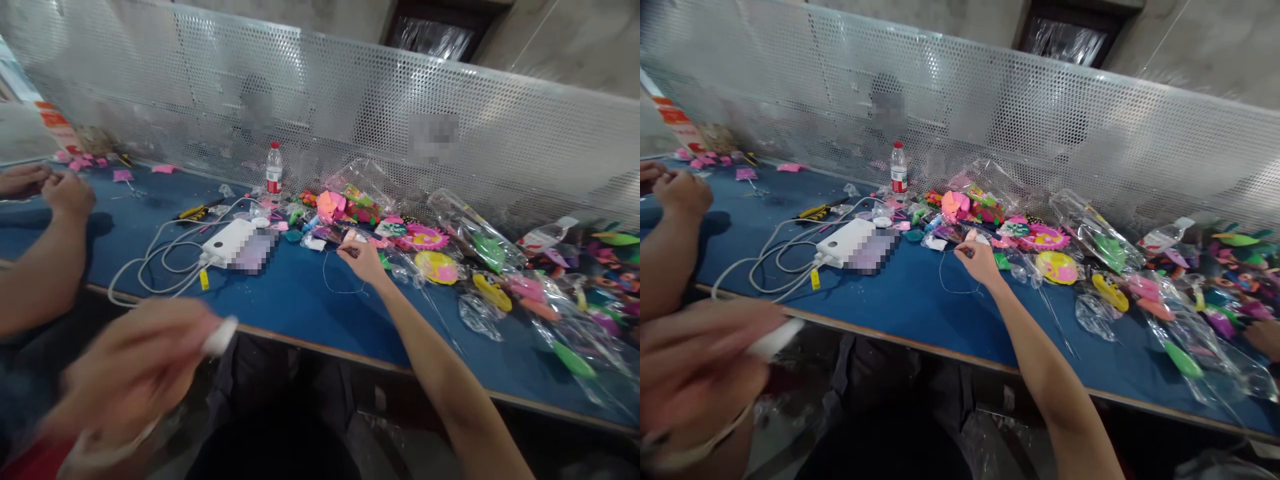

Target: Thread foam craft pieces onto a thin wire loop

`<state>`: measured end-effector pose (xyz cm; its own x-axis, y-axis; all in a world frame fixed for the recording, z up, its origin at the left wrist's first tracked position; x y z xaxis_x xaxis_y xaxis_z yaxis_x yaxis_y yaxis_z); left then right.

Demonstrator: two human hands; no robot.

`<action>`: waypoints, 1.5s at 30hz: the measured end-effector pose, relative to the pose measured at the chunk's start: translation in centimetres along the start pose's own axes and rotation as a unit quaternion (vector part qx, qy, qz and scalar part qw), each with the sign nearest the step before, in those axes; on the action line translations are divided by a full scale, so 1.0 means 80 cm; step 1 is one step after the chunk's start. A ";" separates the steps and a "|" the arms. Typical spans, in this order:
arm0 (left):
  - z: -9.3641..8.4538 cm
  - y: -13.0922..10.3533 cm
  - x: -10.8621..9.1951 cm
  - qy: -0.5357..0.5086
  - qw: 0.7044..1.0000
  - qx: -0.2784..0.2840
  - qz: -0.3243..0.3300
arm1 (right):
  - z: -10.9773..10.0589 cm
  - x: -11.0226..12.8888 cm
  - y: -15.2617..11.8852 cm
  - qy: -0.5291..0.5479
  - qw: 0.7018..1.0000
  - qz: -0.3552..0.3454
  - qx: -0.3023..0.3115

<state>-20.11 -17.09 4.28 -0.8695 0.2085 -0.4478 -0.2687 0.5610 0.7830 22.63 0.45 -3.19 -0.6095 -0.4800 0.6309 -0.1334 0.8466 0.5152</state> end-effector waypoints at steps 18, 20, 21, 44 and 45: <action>0.082 -0.075 0.006 0.187 0.950 0.170 0.181 | 0.004 0.002 -0.003 -0.003 1.000 0.003 0.007; 0.091 -0.073 0.004 0.164 0.953 0.173 0.188 | 0.004 0.002 -0.003 -0.006 1.000 0.002 0.007; 0.095 -0.072 0.005 0.153 0.955 0.175 0.187 | 0.004 0.002 -0.003 -0.008 1.000 0.002 0.007; 0.151 -0.047 -0.121 -0.106 0.885 0.358 0.278 | 0.002 0.001 -0.002 -0.034 0.999 0.000 0.028; 0.170 -0.038 -0.137 -0.099 0.881 0.360 0.291 | 0.002 0.000 -0.002 -0.038 0.999 -0.005 0.029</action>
Point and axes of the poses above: each hand's wrist, its own y-axis towards the middle knuckle, its own z-axis out of the palm, x = y × z, the point moved 1 cm from there along y, towards the middle knuckle, and after that the axes turned 8 degrees about -x, right-handed, at the moved point
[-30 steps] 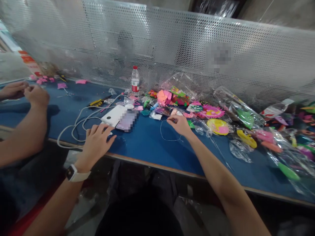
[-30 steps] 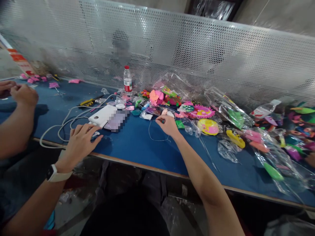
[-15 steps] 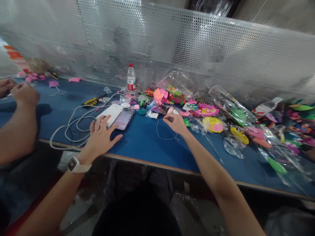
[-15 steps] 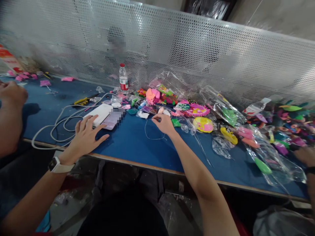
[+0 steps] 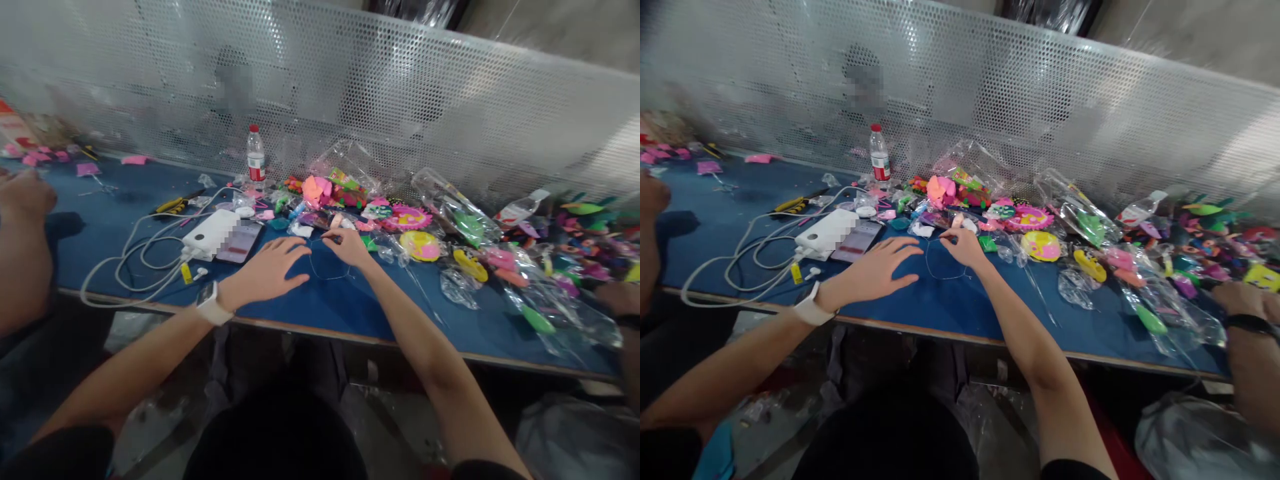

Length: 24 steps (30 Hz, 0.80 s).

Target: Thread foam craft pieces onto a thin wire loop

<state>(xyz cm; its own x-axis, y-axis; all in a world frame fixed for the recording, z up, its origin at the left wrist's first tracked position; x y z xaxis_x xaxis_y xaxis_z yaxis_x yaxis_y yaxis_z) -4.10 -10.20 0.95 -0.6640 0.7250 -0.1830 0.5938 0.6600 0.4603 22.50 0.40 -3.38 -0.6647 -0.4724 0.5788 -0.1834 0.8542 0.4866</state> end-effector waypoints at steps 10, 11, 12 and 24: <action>0.090 0.131 0.075 -0.031 0.999 -0.010 -0.029 | -0.001 -0.005 0.001 -0.012 1.000 -0.010 -0.008; 0.094 0.128 0.077 -0.033 0.999 -0.015 -0.028 | -0.002 -0.004 0.001 -0.017 1.000 -0.013 -0.010; 0.097 0.125 0.078 -0.034 0.999 -0.022 -0.027 | -0.002 -0.003 0.000 -0.019 1.000 -0.018 -0.008; 0.099 0.112 0.068 -0.103 0.992 -0.031 -0.062 | -0.003 0.007 -0.005 -0.066 0.995 -0.060 0.046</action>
Point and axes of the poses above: each hand's wrist, its own y-axis towards the middle knuckle, its own z-axis out of the palm, x = y × z, the point moved 1 cm from there along y, towards the middle knuckle, and after that the axes turned 8 degrees about -x, right-handed, at the moved point
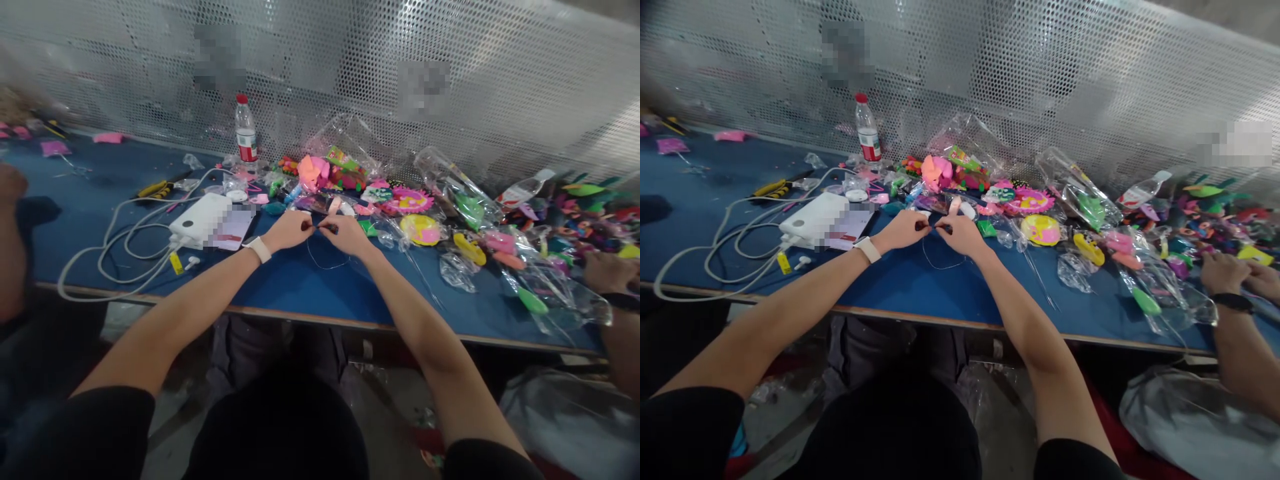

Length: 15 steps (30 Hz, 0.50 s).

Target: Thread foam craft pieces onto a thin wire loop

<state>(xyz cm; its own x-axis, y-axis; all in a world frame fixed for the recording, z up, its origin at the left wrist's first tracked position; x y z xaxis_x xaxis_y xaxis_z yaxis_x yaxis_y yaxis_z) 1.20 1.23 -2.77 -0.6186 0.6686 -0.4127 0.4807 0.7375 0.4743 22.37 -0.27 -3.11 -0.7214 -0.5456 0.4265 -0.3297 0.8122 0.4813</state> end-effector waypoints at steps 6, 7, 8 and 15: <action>0.011 -0.003 0.004 0.020 1.000 0.019 -0.004 | 0.002 -0.002 0.000 -0.019 1.000 -0.007 0.016; 0.012 -0.003 0.004 0.023 0.999 0.021 -0.004 | 0.002 -0.002 0.000 -0.019 1.000 -0.007 0.020; 0.014 -0.003 0.005 0.026 0.999 0.025 -0.006 | 0.002 -0.002 0.000 -0.019 0.999 -0.009 0.024; 0.019 -0.005 0.008 0.017 0.998 0.056 -0.004 | 0.005 -0.005 0.001 -0.032 0.998 -0.025 0.052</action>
Point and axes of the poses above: each hand's wrist, its own y-axis towards the middle knuckle, its own z-axis out of the palm, x = y × z, the point moved 1 cm from there along y, towards the middle knuckle, and after that the axes turned 8 degrees about -x, right-handed, at the moved point
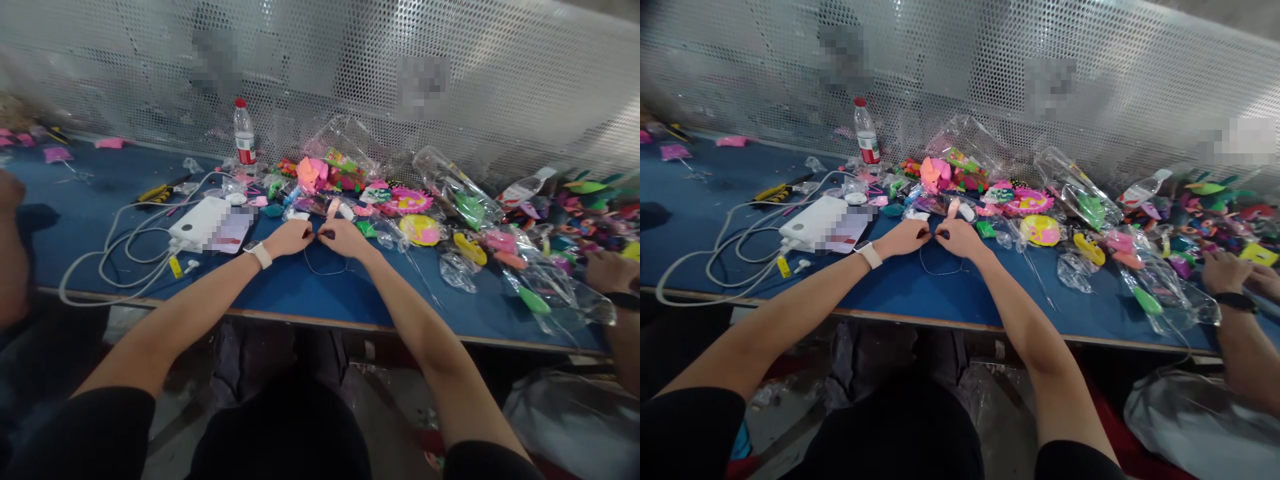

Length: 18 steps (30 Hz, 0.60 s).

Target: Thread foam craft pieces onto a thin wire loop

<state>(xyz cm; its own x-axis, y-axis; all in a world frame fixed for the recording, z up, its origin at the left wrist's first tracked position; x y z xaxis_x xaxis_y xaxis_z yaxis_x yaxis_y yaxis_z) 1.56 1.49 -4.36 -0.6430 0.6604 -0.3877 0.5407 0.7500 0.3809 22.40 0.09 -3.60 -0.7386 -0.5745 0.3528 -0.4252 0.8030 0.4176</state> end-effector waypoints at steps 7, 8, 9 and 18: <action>0.000 -0.002 0.000 -0.009 1.000 0.006 -0.003 | -0.001 -0.002 0.000 -0.009 1.000 -0.008 0.015; 0.000 -0.002 0.000 -0.010 1.000 0.004 -0.007 | -0.002 -0.001 0.000 -0.009 1.000 -0.007 0.019; 0.001 -0.002 0.000 -0.011 1.000 0.001 -0.010 | -0.004 0.000 0.000 -0.008 1.000 -0.007 0.025; 0.000 -0.001 -0.004 -0.008 0.998 0.022 0.056 | -0.022 -0.007 0.000 0.004 0.998 0.044 0.044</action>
<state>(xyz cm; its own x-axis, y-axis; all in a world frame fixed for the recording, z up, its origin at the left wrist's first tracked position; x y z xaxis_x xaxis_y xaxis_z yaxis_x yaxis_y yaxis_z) 1.72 1.17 -4.27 -0.5688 0.7400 -0.3591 0.6315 0.6726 0.3857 23.75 0.14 -2.29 -0.7708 -0.5020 0.3923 -0.4034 0.8612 0.3094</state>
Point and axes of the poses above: each hand's wrist, its own y-axis towards the middle knuckle, its own z-axis out of the palm, x = y × z, the point moved 1 cm from there along y, towards the middle knuckle, and after that the axes turned 8 degrees about -x, right-handed, at the moved point
